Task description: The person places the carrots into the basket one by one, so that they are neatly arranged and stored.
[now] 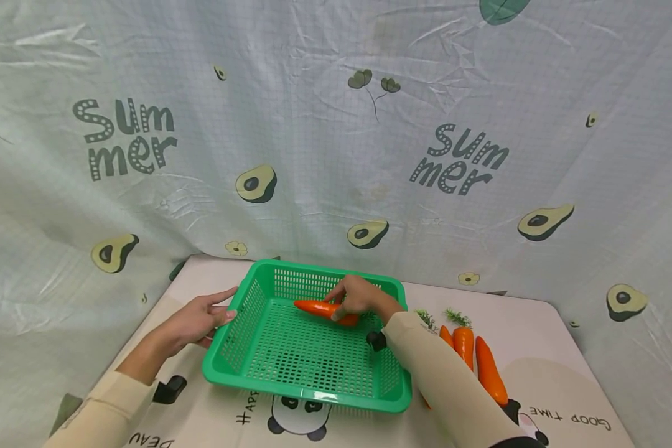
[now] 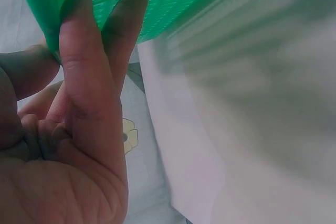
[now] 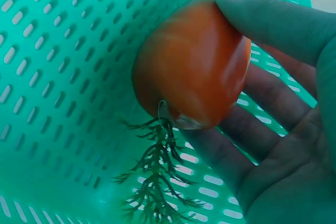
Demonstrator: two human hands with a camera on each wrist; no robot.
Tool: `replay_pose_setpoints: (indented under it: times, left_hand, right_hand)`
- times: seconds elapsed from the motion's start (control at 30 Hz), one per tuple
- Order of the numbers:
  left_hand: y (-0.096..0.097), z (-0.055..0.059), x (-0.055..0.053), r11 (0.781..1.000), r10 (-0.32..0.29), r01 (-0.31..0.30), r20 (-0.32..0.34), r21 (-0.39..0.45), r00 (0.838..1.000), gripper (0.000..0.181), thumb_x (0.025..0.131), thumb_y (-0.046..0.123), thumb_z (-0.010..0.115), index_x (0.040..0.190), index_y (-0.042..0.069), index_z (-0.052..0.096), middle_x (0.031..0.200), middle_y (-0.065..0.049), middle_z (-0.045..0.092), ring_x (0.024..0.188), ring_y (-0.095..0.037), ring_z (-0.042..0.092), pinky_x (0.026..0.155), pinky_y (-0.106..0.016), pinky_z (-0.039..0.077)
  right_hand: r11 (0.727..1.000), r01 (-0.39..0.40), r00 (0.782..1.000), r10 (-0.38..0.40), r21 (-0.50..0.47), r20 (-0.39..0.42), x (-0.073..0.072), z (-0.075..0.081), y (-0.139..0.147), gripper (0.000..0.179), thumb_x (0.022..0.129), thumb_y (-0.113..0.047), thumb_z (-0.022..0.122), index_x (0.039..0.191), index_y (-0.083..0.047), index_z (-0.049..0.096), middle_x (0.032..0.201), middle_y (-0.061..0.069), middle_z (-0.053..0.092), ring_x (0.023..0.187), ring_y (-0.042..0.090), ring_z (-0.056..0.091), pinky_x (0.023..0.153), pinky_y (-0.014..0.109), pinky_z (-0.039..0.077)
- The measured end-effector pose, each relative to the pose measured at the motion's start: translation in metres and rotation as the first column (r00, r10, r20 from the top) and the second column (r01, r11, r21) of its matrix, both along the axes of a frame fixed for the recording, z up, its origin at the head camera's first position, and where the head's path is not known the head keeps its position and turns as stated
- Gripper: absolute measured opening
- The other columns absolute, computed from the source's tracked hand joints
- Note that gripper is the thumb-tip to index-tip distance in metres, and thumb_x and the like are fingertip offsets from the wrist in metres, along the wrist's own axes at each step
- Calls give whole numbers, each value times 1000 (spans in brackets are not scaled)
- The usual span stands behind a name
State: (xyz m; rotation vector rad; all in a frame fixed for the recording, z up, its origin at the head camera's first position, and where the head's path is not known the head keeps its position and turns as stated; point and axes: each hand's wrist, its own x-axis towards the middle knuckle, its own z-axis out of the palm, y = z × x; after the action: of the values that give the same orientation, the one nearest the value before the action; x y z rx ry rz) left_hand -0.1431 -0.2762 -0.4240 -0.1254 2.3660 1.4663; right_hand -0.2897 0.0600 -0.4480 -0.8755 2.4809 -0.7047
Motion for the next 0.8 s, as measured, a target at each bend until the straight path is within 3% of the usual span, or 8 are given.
replay_pose_setpoints:
  times: [0.33, 0.8]
  left_hand:
    - [0, 1, 1, 1000, -2, 2, -6, 8, 1000, 72, 111, 20, 52, 168, 7, 11, 118, -23, 75, 75, -20, 76, 68, -40, 64]
    - [2, 3, 1, 1000, 10, -10, -2, -8, 1000, 71, 111, 21, 52, 168, 7, 12, 112, -20, 76, 75, -21, 77, 68, -42, 64]
  right_hand:
    - [999, 39, 999, -39, 10, -21, 3, -3, 0, 33, 83, -15, 89, 116, -13, 82, 119, 6, 79, 111, 24, 73, 94, 40, 60]
    - [999, 40, 999, -40, 1, 5, -1, -6, 3, 35, 87, -15, 86, 120, -5, 79, 120, 8, 78, 114, 26, 73, 94, 36, 61]
